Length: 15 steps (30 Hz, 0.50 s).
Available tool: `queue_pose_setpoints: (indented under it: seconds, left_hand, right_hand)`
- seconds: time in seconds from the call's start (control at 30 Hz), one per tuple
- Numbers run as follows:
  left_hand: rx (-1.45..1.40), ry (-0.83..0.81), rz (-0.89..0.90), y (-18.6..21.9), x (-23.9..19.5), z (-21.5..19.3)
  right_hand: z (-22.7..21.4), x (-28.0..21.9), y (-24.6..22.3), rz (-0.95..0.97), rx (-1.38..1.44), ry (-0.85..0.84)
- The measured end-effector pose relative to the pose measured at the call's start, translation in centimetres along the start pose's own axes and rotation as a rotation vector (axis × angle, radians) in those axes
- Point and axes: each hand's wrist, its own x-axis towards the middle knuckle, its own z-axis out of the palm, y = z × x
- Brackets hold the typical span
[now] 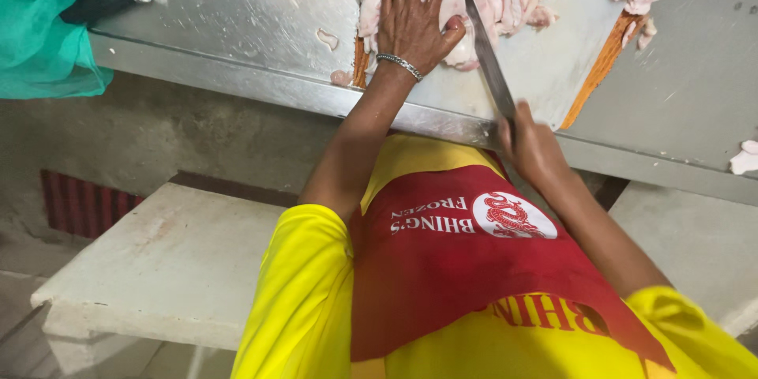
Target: The person slices pieces of raw meat into smaller portions using a large knife on a cutting board, frequently moving sliced and unsliced pieces on the metal workspace and using a honing rod to sharpen the blade.
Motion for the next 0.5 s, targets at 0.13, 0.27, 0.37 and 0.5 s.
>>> queue_pose_setpoints:
  seconds: [0.13, 0.27, 0.37, 0.5]
  left_hand:
    - [-0.003, 0.023, 0.035, -0.1, 0.1, 0.2]
    - [0.018, -0.026, 0.011, -0.1, -0.1, 1.0]
    - [-0.007, 0.052, 0.061, -0.6, 0.8, 0.4]
    - [-0.006, 0.047, 0.040, -0.6, -0.5, 0.5]
  right_hand:
    - [1.0, 0.3, 1.5, -0.014, 0.047, -0.053]
    - [3.0, 10.4, -0.5, -0.145, -0.092, 0.130]
    - [2.3, 12.0, -1.8, -0.149, -0.105, 0.187]
    - [2.9, 6.1, 1.3, -0.150, -0.133, 0.103]
